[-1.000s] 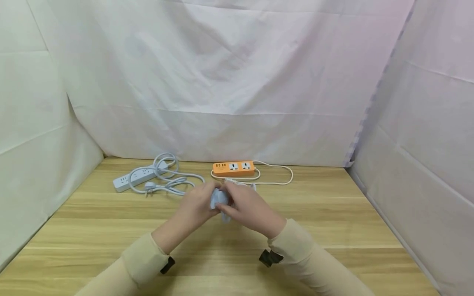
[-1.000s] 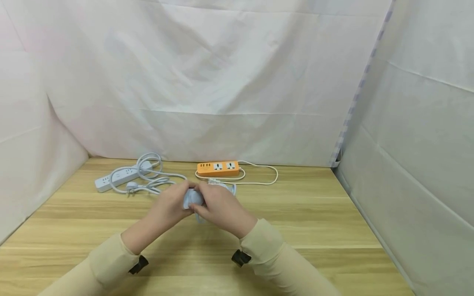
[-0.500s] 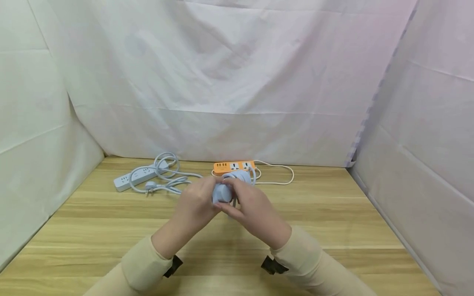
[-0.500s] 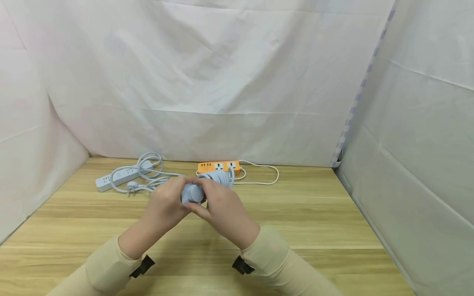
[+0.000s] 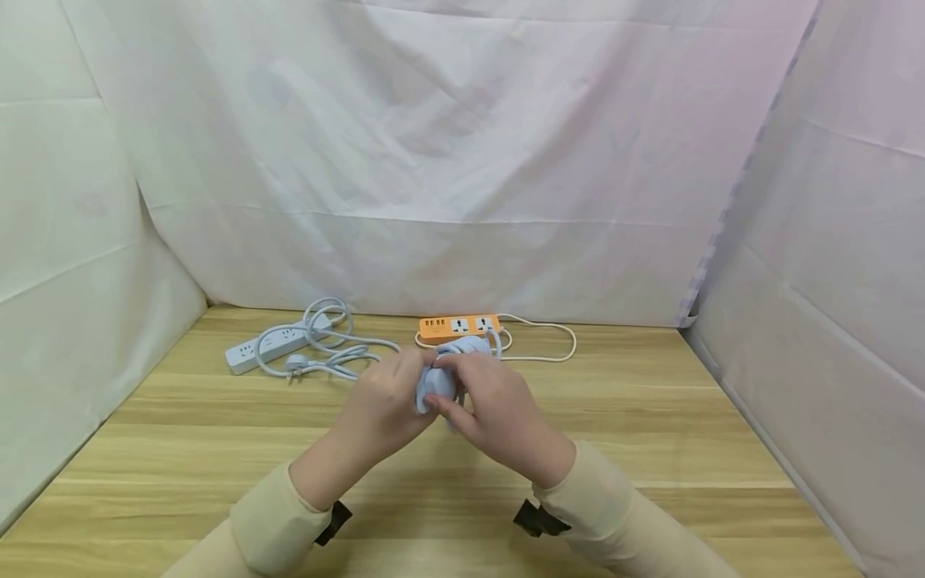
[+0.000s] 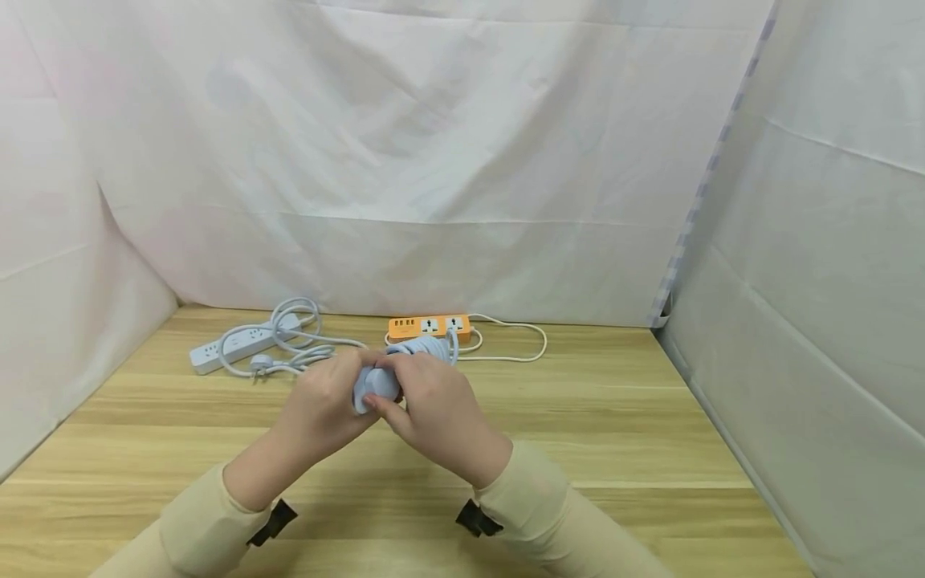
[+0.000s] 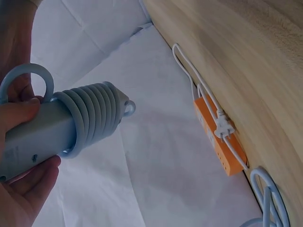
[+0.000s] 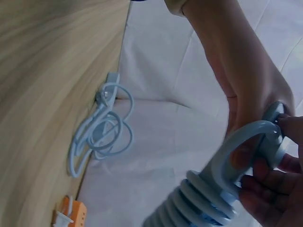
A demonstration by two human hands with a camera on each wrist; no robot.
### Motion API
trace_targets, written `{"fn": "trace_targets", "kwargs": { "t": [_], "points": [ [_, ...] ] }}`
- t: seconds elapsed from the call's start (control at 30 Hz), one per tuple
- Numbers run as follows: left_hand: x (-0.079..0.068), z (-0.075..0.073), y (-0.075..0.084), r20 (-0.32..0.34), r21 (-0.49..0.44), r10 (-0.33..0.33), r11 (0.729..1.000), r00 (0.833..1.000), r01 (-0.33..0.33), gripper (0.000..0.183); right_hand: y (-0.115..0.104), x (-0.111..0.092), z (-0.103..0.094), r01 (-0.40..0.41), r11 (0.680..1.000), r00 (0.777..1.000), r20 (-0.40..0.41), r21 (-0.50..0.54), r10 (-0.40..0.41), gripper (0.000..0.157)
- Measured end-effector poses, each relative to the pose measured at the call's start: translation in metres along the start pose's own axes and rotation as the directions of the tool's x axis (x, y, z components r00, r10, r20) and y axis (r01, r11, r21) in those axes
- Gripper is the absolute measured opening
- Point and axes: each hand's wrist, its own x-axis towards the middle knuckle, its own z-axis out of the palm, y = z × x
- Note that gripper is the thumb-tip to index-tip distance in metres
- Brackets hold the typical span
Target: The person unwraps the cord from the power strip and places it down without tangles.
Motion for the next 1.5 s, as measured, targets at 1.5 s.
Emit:
{"fn": "trace_targets", "kwargs": {
  "t": [1.5],
  "points": [
    [-0.01, -0.008, -0.011, -0.066, -0.121, -0.032, 0.992, 0.997, 0.024, 0.061, -0.001, 0.0, -0.023, -0.025, 0.961, 0.998, -0.045, 0.275, 0.039, 0.033]
  ]
}}
